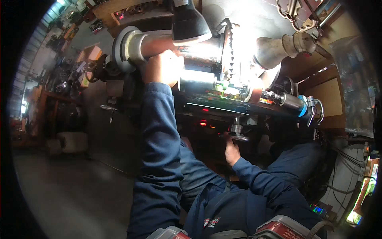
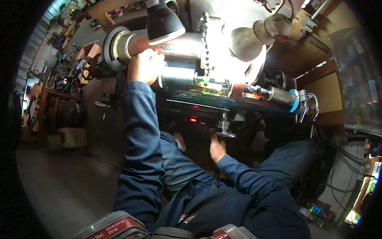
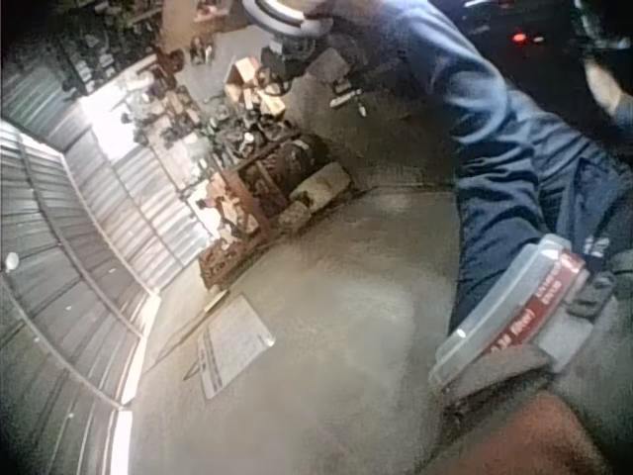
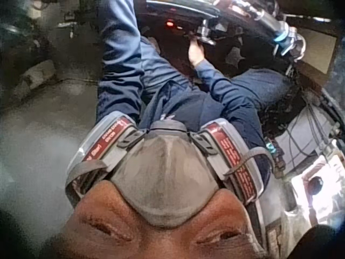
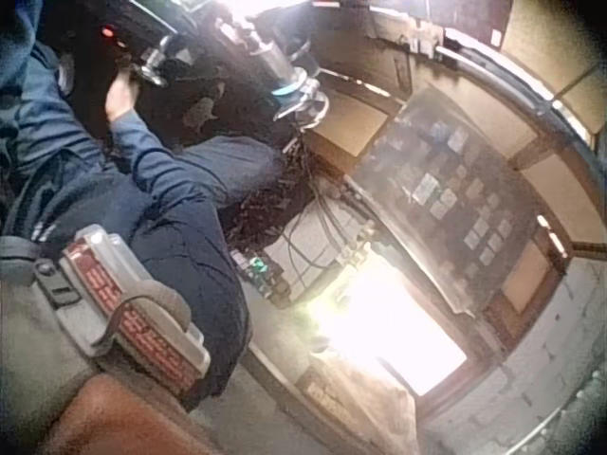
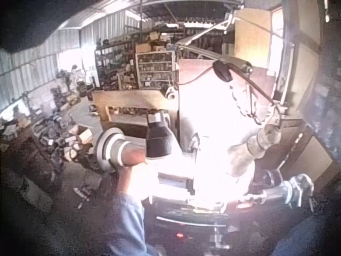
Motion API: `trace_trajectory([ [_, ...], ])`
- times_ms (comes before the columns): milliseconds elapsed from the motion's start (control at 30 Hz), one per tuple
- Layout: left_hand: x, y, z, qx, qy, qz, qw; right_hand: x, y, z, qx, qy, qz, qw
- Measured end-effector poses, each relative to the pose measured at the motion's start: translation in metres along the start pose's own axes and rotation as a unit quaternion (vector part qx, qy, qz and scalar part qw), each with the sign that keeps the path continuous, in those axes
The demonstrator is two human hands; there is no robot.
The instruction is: Resurfacing a metal brake component using a specialized lathe machine.
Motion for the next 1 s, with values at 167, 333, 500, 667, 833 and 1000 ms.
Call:
trace_trajectory([
  [167,0.000,-0.004,-0.002,0.014,-0.063,-0.001,0.998,-0.017,0.003,0.018,-0.429,0.115,-0.113,0.889],
  [333,0.003,0.004,-0.015,0.057,-0.057,0.003,0.997,0.000,-0.006,-0.010,-0.485,0.134,-0.264,0.823],
  [500,-0.003,0.002,0.008,0.088,-0.053,0.007,0.995,-0.016,-0.028,0.020,-0.607,0.206,-0.487,0.593],
  [667,0.001,-0.003,0.000,0.096,-0.078,-0.018,0.992,0.004,-0.035,-0.012,-0.535,0.209,-0.358,0.736],
  [833,-0.002,0.007,-0.006,0.107,-0.061,-0.022,0.992,0.007,-0.056,-0.011,-0.474,0.224,-0.301,0.796],
  [1000,0.005,-0.005,-0.007,0.085,-0.080,-0.021,0.993,-0.057,-0.202,0.028,-0.390,0.207,0.188,0.877],
])
Point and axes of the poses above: each hand's wrist, its own x-axis away from the middle knuckle, its own y-axis out of the palm, z = x × y, the point moved 5 cm from there along -x, towards the middle knuckle, and after that the axes turned 9 degrees about y, right-handed, at the moved point
